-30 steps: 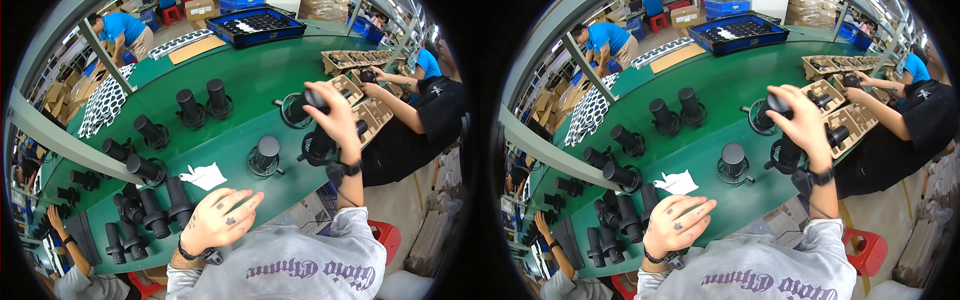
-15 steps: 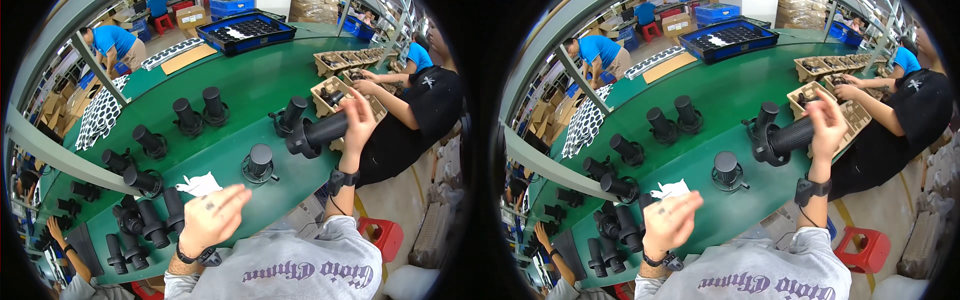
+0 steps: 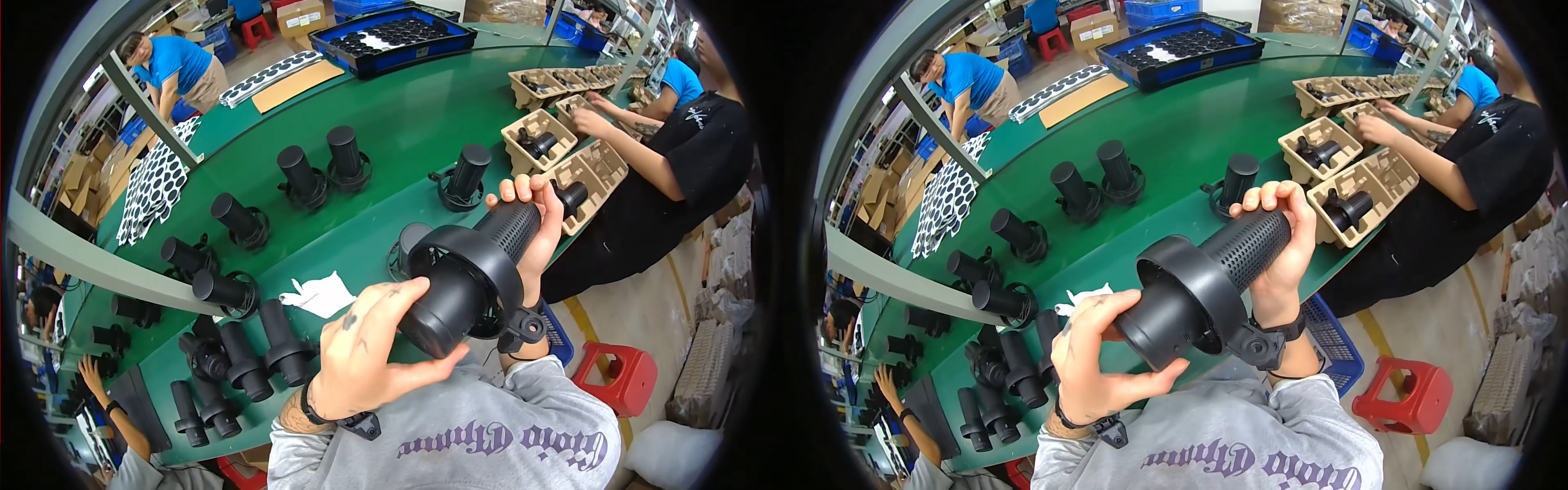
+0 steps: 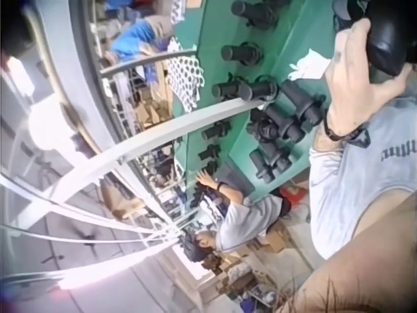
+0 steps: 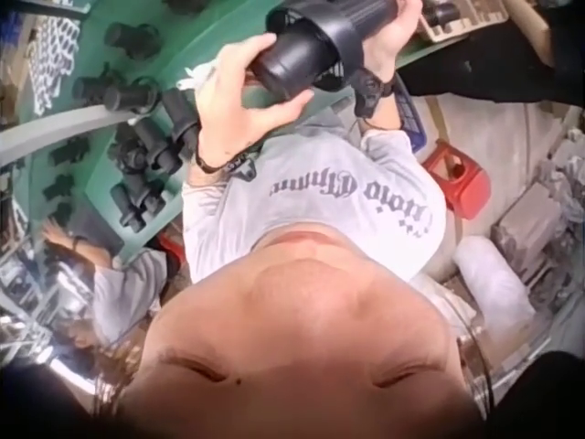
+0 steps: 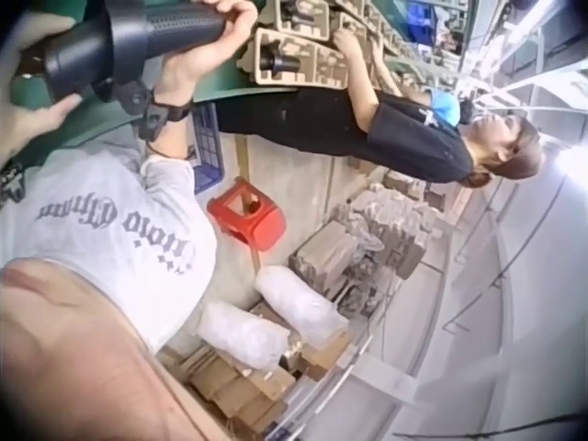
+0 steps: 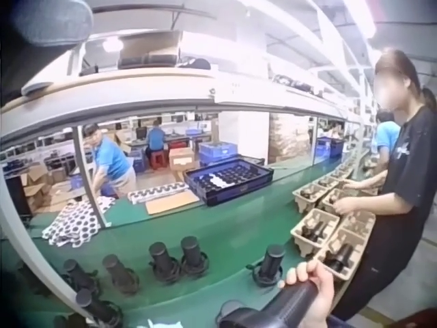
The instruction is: The person picks up a microphone and a shock mount, fits the microphone into the mount, and rotates it before placing the assembly into a cardboard tray. This process is repeated multiple times with other microphones and mounts.
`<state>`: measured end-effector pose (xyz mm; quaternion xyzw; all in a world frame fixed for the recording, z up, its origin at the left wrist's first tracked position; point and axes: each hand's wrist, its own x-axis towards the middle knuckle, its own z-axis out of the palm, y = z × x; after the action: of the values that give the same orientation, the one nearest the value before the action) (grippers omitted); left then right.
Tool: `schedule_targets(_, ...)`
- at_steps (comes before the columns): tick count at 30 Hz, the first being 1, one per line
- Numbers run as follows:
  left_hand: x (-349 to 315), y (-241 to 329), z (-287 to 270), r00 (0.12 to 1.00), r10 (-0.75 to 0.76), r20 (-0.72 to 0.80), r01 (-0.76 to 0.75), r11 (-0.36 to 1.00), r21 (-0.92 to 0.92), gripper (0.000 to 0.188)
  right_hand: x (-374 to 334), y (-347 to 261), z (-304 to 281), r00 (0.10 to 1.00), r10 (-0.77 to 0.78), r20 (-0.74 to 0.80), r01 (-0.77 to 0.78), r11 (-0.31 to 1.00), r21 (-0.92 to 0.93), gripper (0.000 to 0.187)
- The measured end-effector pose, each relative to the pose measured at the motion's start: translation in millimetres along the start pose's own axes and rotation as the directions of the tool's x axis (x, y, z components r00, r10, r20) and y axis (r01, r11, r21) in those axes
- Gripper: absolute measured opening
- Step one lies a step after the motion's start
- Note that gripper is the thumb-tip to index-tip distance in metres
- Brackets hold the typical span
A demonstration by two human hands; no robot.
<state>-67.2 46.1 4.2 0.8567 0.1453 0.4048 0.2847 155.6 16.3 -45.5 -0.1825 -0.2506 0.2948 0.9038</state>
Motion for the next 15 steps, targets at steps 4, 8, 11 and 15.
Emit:
schedule_targets(4,-3.7,2.9,-1.8,0.994,0.096,-0.044,-0.091,0.990,0.106,0.074,-1.5,1.7,6.8,0.999,0.045,0.009,-0.045,0.999,0.001,0.019)
schedule_targets(8,-8.7,4.2,-4.9,0.988,0.156,-0.008,-0.151,0.964,0.220,0.066,-1.9,3.3,8.5,0.998,0.060,0.013,-0.060,0.998,-0.004,0.019)
schedule_targets(11,-12.2,3.2,-4.5,0.978,0.209,-0.008,-0.202,0.954,0.221,0.059,-1.1,3.5,7.9,0.997,0.067,0.029,-0.067,0.998,0.007,0.019)
schedule_targets(15,-12.8,0.4,-3.4,0.962,0.274,0.020,-0.269,0.927,0.260,0.046,0.8,2.0,6.7,0.998,0.060,0.033,-0.061,0.998,0.017,0.019)
